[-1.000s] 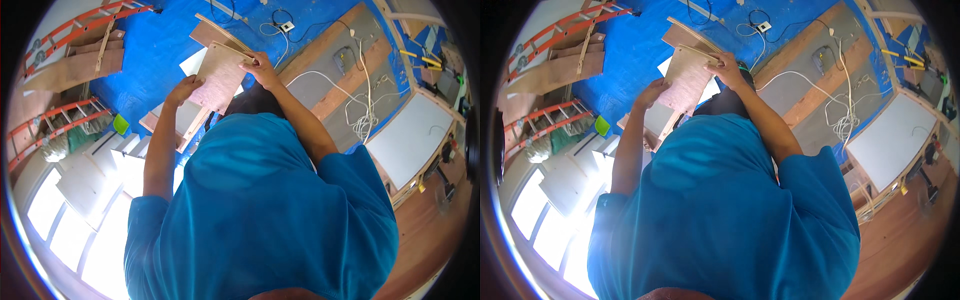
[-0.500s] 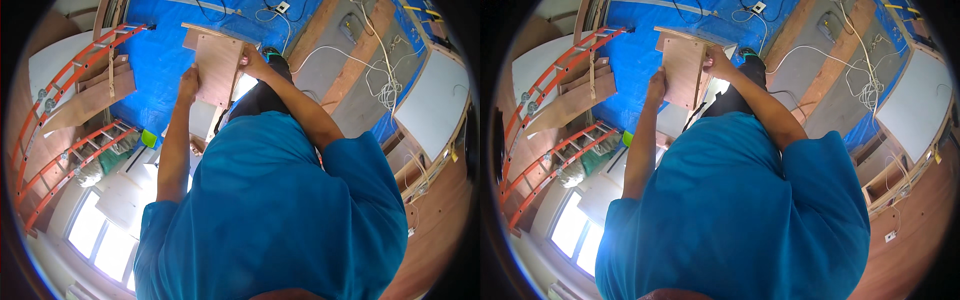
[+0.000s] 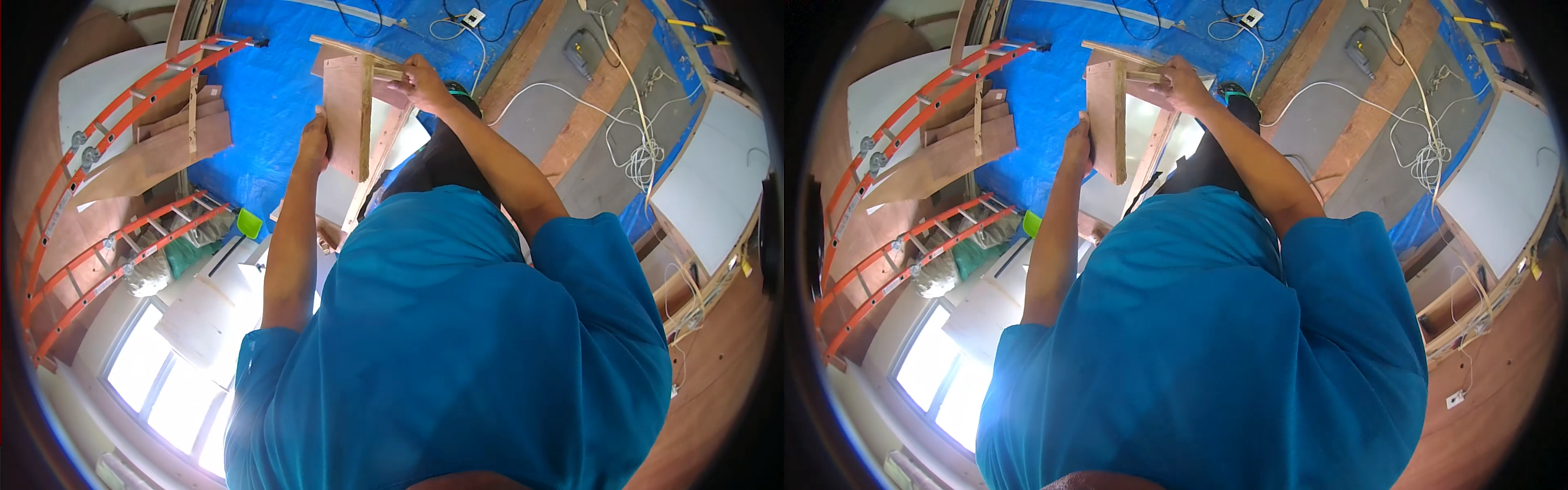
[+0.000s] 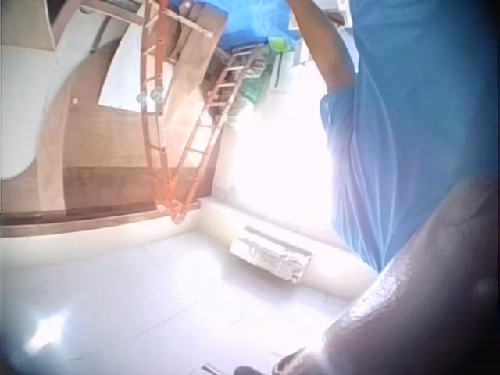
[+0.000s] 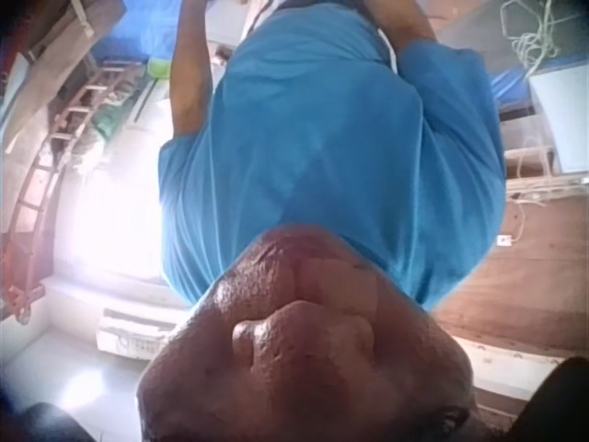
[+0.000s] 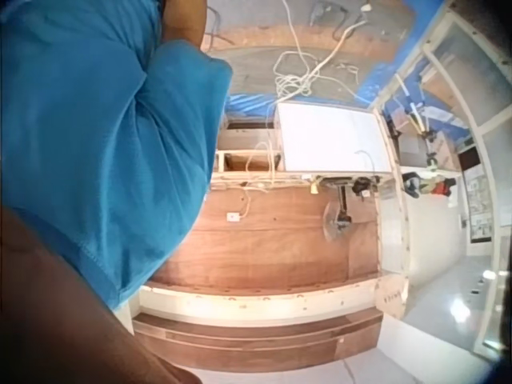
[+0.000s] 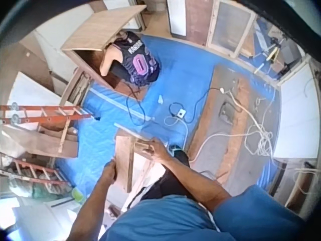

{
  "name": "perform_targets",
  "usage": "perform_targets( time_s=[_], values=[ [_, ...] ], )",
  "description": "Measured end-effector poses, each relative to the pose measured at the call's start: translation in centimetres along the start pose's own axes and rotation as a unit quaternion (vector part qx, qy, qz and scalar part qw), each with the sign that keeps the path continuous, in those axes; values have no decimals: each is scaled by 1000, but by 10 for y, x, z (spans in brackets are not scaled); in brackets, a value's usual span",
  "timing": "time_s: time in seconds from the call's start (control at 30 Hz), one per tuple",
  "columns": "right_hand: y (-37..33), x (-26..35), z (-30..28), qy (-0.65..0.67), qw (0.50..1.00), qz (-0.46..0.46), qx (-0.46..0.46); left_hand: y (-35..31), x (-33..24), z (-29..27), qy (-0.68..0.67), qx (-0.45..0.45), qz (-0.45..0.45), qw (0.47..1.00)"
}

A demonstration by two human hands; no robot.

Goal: The person aligns pieces of plywood together and uses a power drill to drive screws into the wood, securing the panels into an L-shaped structure.

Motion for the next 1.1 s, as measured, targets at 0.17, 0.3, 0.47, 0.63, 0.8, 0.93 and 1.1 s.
perform_targets(
  time_s=[0.17, 0.3, 0.47, 0.63, 0.8, 0.93, 1.1],
  values=[
    [-7, -17, -5, 60, 998, 3, -1, -8, 3, 14, 10, -13, 4, 1000],
    [-10, -4, -8, 67, 997, 30, 27, -8, 19, 4, 34, -48, 26, 998],
    [-12, -1, -20, 41, 998, 38, 25, -17, 15, 19, 150, -108, 101, 978],
    [-12, -2, -22, 0, 999, 32, 30, -31, 14, 18, 249, -154, 109, 950],
    [-9, 3, -22, -5, 999, 21, 30, -34, 31, 10, 262, -184, 157, 934],
    [-12, 4, -23, 5, 999, 36, 37, -36, 34, 17, 236, -197, 163, 937],
    [-13, 6, -20, 8, 999, 23, 38, -38, 34, 17, 276, -213, 170, 922]
  ],
)
Point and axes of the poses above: each hand's wrist, its own y-axis towards the middle knuckle, its own z-axis out of the palm, x = y × z, the point moved 3 cm from there along y, towards the middle knuckle, and after that the axes turned 5 degrees about x, right-handed, at the moved point
